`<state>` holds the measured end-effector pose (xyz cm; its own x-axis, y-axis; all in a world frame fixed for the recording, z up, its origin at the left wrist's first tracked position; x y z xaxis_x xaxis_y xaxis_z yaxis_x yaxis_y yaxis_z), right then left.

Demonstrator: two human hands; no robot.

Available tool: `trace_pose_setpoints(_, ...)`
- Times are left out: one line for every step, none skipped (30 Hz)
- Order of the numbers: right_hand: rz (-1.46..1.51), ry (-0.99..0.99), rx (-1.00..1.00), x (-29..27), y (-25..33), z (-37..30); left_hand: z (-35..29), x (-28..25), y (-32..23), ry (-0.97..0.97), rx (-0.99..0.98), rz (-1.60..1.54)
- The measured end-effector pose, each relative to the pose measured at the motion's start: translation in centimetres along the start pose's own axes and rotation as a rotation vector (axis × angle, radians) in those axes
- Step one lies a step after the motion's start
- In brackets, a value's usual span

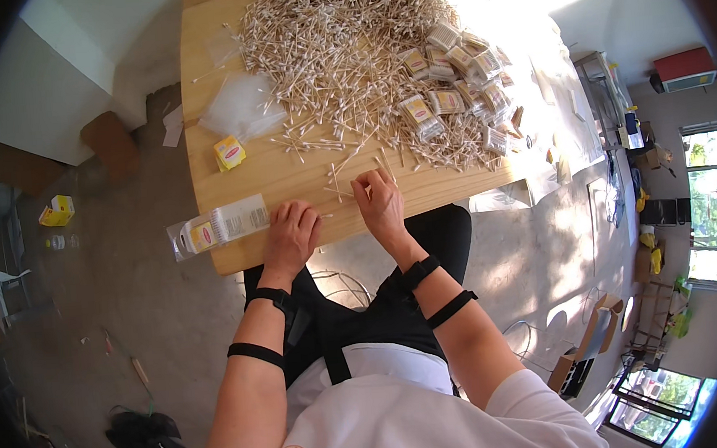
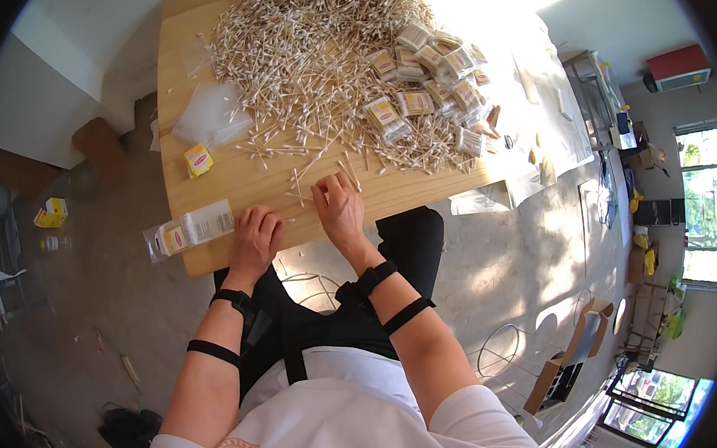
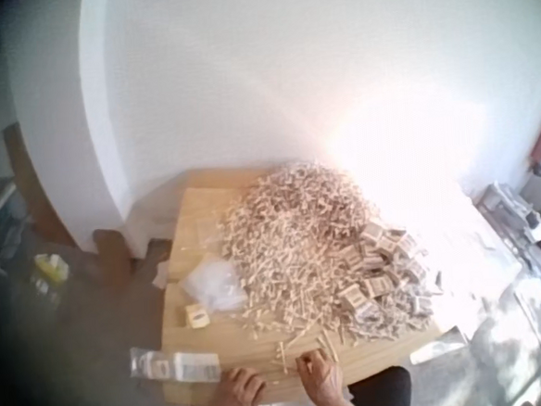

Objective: Packaging cotton swabs into small plastic bags.

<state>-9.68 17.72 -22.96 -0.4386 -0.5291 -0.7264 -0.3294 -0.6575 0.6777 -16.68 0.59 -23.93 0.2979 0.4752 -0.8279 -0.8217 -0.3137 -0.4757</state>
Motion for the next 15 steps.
trace_pose_setpoints(-0.036, 0.044, -0.015, -0.1, 0.5, 0.1, 0.0, 0.0, 0.0, 0.0, -0.003, -0.001)
trace_pose_setpoints(-0.072, 0.088, -0.03, -0.1, 1.0, 0.1, -0.1, 0.0, 0.1, 0.012, -0.006, 0.0)
trace_pose_setpoints(-0.074, 0.084, -0.03, 0.0, 0.8, 0.1, 0.0, 0.0, 0.1, 0.023, -0.004, 0.0)
trace_pose_setpoints(-0.134, 0.143, -0.036, 0.6, 0.8, -0.1, 0.1, 0.1, 0.1, 0.021, 0.0, -0.001)
trace_pose_setpoints(-0.194, 0.202, -0.042, 1.0, 0.7, -0.3, 0.1, 0.1, 0.0, 0.026, 0.001, 0.011)
trace_pose_setpoints(-0.192, 0.206, -0.05, 1.0, 1.0, -0.4, 0.0, 0.1, 0.0, 0.029, -0.009, 0.028)
trace_pose_setpoints(-0.085, 0.173, 0.003, 0.7, 0.9, -0.5, 0.0, 0.1, 0.2, 0.024, -0.016, 0.033)
trace_pose_setpoints(0.023, 0.141, 0.057, 0.5, 0.8, -0.5, -0.1, 0.1, 0.2, 0.013, -0.012, 0.05)
trace_pose_setpoints(0.023, 0.144, 0.056, 0.4, 1.1, -0.4, -0.1, 0.1, 0.1, 0.006, -0.004, 0.063)
trace_pose_setpoints(0.092, 0.104, 0.091, 0.2, 1.1, -0.1, -0.2, 0.1, 0.1, 0.006, -0.008, 0.063)
trace_pose_setpoints(0.162, 0.064, 0.125, 0.2, 1.2, 0.3, -0.3, 0.1, 0.1, 0.013, -0.009, 0.074)
trace_pose_setpoints(0.16, 0.059, 0.128, 0.5, 1.1, 0.7, -0.2, 0.2, 0.1, 0.021, -0.001, 0.082)
trace_pose_setpoints(0.142, 0.053, 0.087, 1.0, 1.2, 1.2, -0.1, 0.3, 0.0, 0.022, 0.005, 0.08)
trace_pose_setpoints(0.123, 0.048, 0.046, 1.4, 1.3, 1.5, 0.1, 0.4, -0.1, 0.021, 0.008, 0.07)
trace_pose_setpoints(0.126, 0.051, 0.045, 1.7, 1.6, 1.7, 0.0, 0.3, -0.1, 0.02, 0.001, 0.066)
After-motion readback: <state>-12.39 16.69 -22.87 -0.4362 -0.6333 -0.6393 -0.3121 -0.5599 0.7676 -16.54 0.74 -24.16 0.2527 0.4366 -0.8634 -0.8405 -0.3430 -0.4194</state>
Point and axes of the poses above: each hand's wrist, its own z-axis towards the middle knuckle, its own x-axis out of the palm, y = z × x, the point moved 5 cm from there along z, towards the middle knuckle, and after that the axes turned 7 degrees about y, right-handed, at the moved point
